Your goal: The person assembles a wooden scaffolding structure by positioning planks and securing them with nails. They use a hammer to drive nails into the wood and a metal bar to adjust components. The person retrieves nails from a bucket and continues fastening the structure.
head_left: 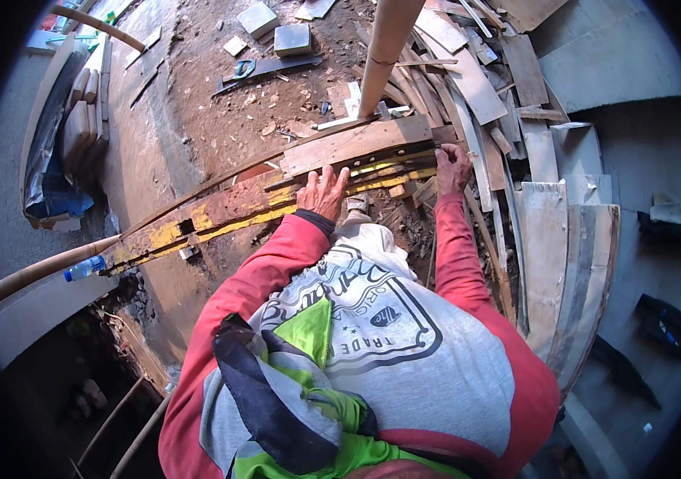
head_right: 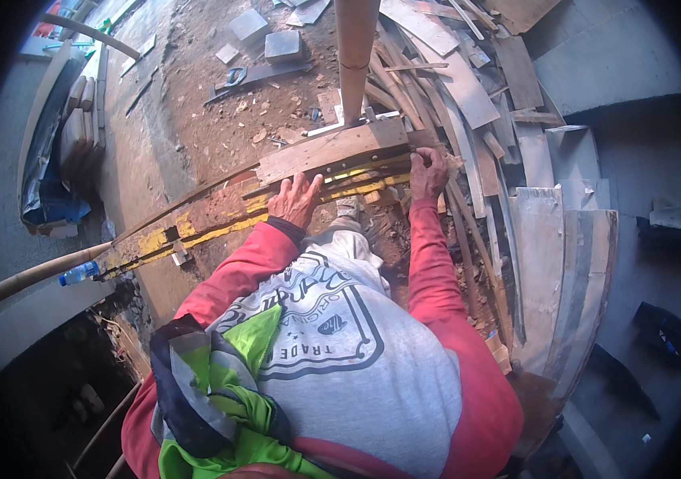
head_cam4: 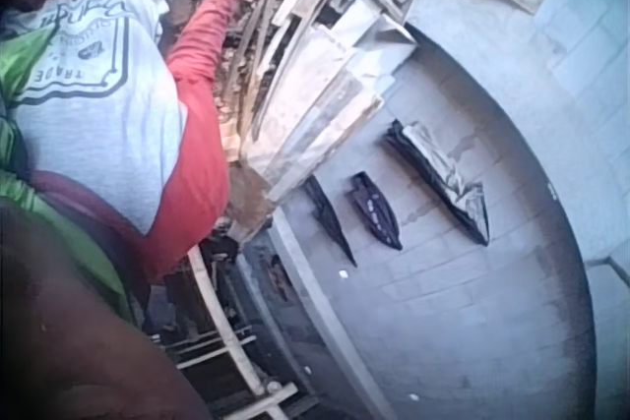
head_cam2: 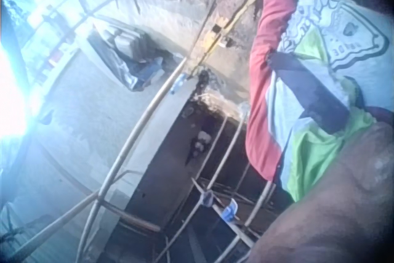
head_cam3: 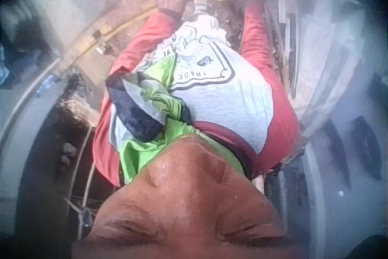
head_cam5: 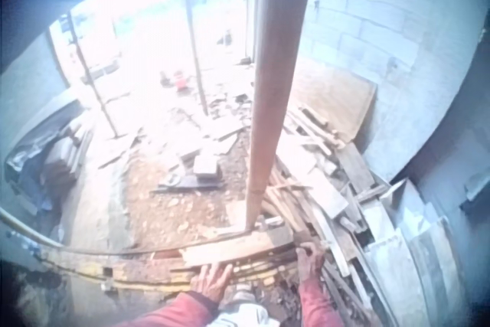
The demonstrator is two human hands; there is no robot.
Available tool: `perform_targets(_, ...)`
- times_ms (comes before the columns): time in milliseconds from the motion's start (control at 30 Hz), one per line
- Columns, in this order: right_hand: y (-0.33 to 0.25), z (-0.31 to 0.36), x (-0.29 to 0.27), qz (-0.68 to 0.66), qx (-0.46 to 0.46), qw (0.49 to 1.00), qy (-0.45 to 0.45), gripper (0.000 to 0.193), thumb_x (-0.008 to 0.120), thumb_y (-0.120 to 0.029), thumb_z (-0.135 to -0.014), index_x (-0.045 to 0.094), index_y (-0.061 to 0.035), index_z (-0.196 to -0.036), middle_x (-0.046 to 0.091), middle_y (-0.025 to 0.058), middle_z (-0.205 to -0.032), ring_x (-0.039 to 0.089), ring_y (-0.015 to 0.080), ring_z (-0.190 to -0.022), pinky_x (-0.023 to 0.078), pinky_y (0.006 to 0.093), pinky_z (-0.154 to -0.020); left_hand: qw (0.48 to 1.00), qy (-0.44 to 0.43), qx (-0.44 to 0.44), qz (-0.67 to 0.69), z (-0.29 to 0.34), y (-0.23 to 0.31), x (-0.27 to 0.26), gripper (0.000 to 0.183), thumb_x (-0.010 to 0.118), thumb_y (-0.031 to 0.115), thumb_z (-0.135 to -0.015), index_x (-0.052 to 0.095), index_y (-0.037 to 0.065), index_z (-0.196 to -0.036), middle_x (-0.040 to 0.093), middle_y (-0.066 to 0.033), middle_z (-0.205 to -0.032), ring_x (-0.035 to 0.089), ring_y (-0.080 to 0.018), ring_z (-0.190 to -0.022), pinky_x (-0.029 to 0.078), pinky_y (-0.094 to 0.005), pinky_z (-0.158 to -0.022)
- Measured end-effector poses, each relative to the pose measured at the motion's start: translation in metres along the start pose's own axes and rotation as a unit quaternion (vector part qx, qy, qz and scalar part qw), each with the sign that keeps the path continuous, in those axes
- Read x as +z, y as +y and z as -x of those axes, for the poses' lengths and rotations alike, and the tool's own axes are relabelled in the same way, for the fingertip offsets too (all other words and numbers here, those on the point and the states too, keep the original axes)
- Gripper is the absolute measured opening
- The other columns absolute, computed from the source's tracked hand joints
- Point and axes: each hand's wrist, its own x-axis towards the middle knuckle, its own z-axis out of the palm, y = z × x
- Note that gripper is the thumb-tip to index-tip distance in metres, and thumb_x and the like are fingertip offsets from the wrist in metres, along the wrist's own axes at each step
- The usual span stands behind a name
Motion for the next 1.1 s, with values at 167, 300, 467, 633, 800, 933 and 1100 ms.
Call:
perform_targets(167,0.005,0.0,0.001,-0.005,-0.005,1.0,0.003,0.013,0.075,-0.015,-0.079,0.072,-0.0056,-0.088,0.069,0.0056,-0.081,0.064,0.0205,-0.075,0.052,0.0368,-0.072,1.0,0.004,0.004,-0.001,0.0,0.0,0.001,0.045,0.059,0.018,-0.09,0.057,0.028,-0.134,0.056,-0.0067,-0.112,0.061,-0.0246,-0.094,0.058,-0.0381,-0.057)
perform_targets(300,0.001,0.001,0.001,0.004,-0.005,1.0,0.006,0.014,0.075,-0.015,-0.079,0.072,-0.005,-0.089,0.069,0.0064,-0.081,0.064,0.0204,-0.076,0.052,0.0367,-0.073,1.0,0.003,0.005,0.0,0.001,-0.001,0.002,0.045,0.059,0.018,-0.09,0.056,0.028,-0.134,0.056,-0.0073,-0.112,0.061,-0.0252,-0.094,0.058,-0.0381,-0.057)
perform_targets(467,0.007,0.0,0.001,-0.038,0.004,0.999,0.007,0.015,0.075,-0.014,-0.079,0.073,-0.0042,-0.09,0.069,0.0065,-0.08,0.064,0.0194,-0.075,0.052,0.0355,-0.072,1.0,-0.011,-0.001,0.01,-0.001,-0.001,0.001,0.045,0.059,0.019,-0.09,0.056,0.029,-0.134,0.055,-0.0074,-0.112,0.061,-0.0255,-0.094,0.057,-0.0385,-0.057)
perform_targets(633,0.01,-0.001,0.001,-0.065,0.031,0.997,-0.007,0.015,0.075,-0.013,-0.079,0.073,-0.0032,-0.09,0.069,0.005,-0.08,0.063,0.0171,-0.073,0.052,0.0329,-0.07,1.0,-0.01,-0.002,0.007,-0.002,-0.001,0.0,0.045,0.06,0.02,-0.09,0.055,0.03,-0.133,0.055,-0.0063,-0.109,0.062,-0.0255,-0.092,0.056,-0.0391,-0.054)
perform_targets(800,-0.001,0.001,0.001,-0.063,0.029,0.998,-0.005,0.014,0.075,-0.014,-0.08,0.073,-0.0033,-0.089,0.069,0.0042,-0.079,0.063,0.0162,-0.072,0.051,0.0329,-0.069,1.0,0.001,0.006,0.012,0.001,-0.003,0.0,0.045,0.062,0.023,-0.089,0.054,0.028,-0.133,0.056,-0.0045,-0.108,0.063,-0.0238,-0.091,0.056,-0.0406,-0.055)
perform_targets(933,0.008,0.0,0.001,-0.026,-0.013,0.999,0.016,0.014,0.075,-0.014,-0.079,0.073,-0.004,-0.089,0.07,0.0044,-0.078,0.064,0.0166,-0.071,0.052,0.0335,-0.07,0.998,-0.012,-0.045,0.041,0.005,0.002,-0.002,0.047,0.068,0.029,-0.087,0.053,0.016,-0.13,0.06,-0.0035,-0.104,0.065,-0.0222,-0.094,0.056,-0.0417,-0.055)
perform_targets(1100,0.002,0.0,0.0,-0.037,0.024,0.999,0.001,0.014,0.076,-0.014,-0.079,0.074,-0.005,-0.089,0.071,0.0049,-0.08,0.065,0.0165,-0.073,0.053,0.0334,-0.072,0.998,-0.023,-0.05,0.036,0.01,-0.002,-0.001,0.036,0.068,0.027,-0.085,0.059,0.011,-0.116,0.061,-0.0041,-0.097,0.065,-0.0219,-0.09,0.057,-0.0386,-0.056)
